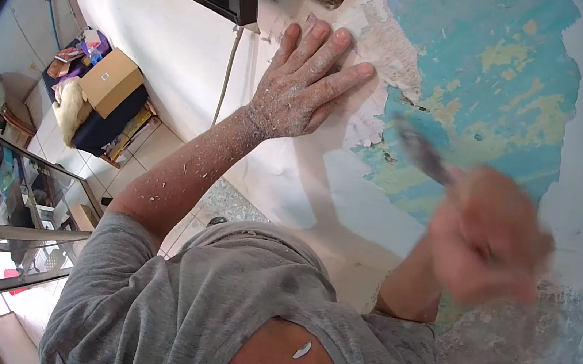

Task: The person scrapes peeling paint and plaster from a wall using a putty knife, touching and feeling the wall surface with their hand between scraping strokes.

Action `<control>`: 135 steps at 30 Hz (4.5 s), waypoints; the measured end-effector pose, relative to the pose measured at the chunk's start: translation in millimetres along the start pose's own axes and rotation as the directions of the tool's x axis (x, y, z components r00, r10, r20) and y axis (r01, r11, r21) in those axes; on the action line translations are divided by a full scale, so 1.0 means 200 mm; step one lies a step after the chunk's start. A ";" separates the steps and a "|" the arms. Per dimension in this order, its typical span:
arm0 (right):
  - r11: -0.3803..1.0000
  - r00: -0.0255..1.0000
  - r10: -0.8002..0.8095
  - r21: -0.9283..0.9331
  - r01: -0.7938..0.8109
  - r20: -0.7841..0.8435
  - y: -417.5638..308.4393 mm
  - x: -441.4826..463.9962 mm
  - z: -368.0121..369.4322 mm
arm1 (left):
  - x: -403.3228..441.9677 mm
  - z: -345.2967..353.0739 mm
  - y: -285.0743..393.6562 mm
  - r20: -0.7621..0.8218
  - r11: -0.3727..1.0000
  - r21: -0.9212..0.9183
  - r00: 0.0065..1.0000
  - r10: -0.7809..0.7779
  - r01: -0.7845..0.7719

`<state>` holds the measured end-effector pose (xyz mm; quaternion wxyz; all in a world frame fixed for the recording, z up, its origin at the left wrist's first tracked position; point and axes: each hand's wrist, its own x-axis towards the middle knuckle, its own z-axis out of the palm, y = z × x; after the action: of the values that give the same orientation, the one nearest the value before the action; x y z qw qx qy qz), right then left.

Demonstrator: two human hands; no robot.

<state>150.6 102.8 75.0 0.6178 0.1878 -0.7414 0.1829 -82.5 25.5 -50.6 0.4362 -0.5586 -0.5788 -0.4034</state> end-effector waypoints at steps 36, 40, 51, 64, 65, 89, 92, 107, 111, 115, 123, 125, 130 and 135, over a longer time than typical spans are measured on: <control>0.961 0.953 0.138 0.197 -0.194 0.269 -0.05 -0.02 -0.06 | -0.11 -0.27 0.08 0.298 0.922 -0.105 0.896 -0.328 0.373; 0.757 0.931 0.322 0.544 -0.362 0.172 -0.02 -0.03 0.07 | -0.11 -0.27 0.07 0.319 0.928 -0.062 0.889 -0.329 0.366; 0.914 0.991 0.047 0.406 0.008 -0.125 -0.21 0.07 0.12 | -0.10 -0.28 0.09 0.349 0.904 -0.075 0.860 -0.372 0.421; 0.871 0.925 0.205 0.371 -0.322 0.321 0.00 -0.12 0.10 | -0.11 -0.27 0.08 0.315 0.910 -0.109 0.882 -0.349 0.399; 0.851 0.933 0.223 0.410 -0.327 0.282 -0.01 -0.12 0.09 | -0.11 -0.27 0.08 0.318 0.912 -0.113 0.884 -0.343 0.395; 0.908 0.972 0.148 0.363 -0.207 0.185 0.03 -0.09 0.21 | -0.10 -0.65 0.40 0.678 0.225 -0.703 0.538 0.501 0.675; 0.843 0.976 0.212 0.493 -0.212 0.057 -0.02 -0.01 0.23 | -0.08 -0.64 0.49 0.568 0.017 -0.684 0.518 0.640 0.729; 0.807 0.833 0.553 0.250 -0.535 -0.005 0.09 -0.47 -0.05 | -0.02 -0.51 0.26 0.733 -0.041 -0.578 0.496 -0.465 0.815; 0.889 0.929 0.356 0.271 -0.370 0.100 0.04 -0.35 0.07 | -0.10 -0.47 0.37 0.747 0.542 -0.342 0.572 -0.340 0.768; 0.937 0.974 0.001 0.339 -0.081 0.228 -0.07 -0.08 0.17 | -0.16 -0.32 0.29 0.536 0.865 -0.158 0.777 -0.329 0.475; 0.871 0.920 0.243 0.349 -0.346 0.307 -0.02 -0.10 0.19 | -0.20 -0.26 0.25 0.540 0.906 -0.038 0.771 -0.337 0.422; 0.897 0.958 0.152 0.373 -0.238 0.245 -0.06 -0.07 0.17 | -0.19 -0.27 0.24 0.547 0.910 -0.022 0.767 -0.336 0.415; 0.947 0.947 0.309 0.063 -0.315 0.088 0.05 -0.40 0.09 | -0.20 -0.29 0.24 0.557 0.910 -0.020 0.760 -0.333 0.414; 0.956 0.956 0.088 0.246 -0.160 0.278 -0.11 -0.10 0.11 | -0.19 -0.31 0.22 0.596 0.919 0.009 0.736 -0.321 0.393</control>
<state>145.4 73.9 52.8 0.4697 0.2445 -0.7962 0.2929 -35.6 -43.5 -69.0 0.1171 -0.5581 -0.7563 -0.3207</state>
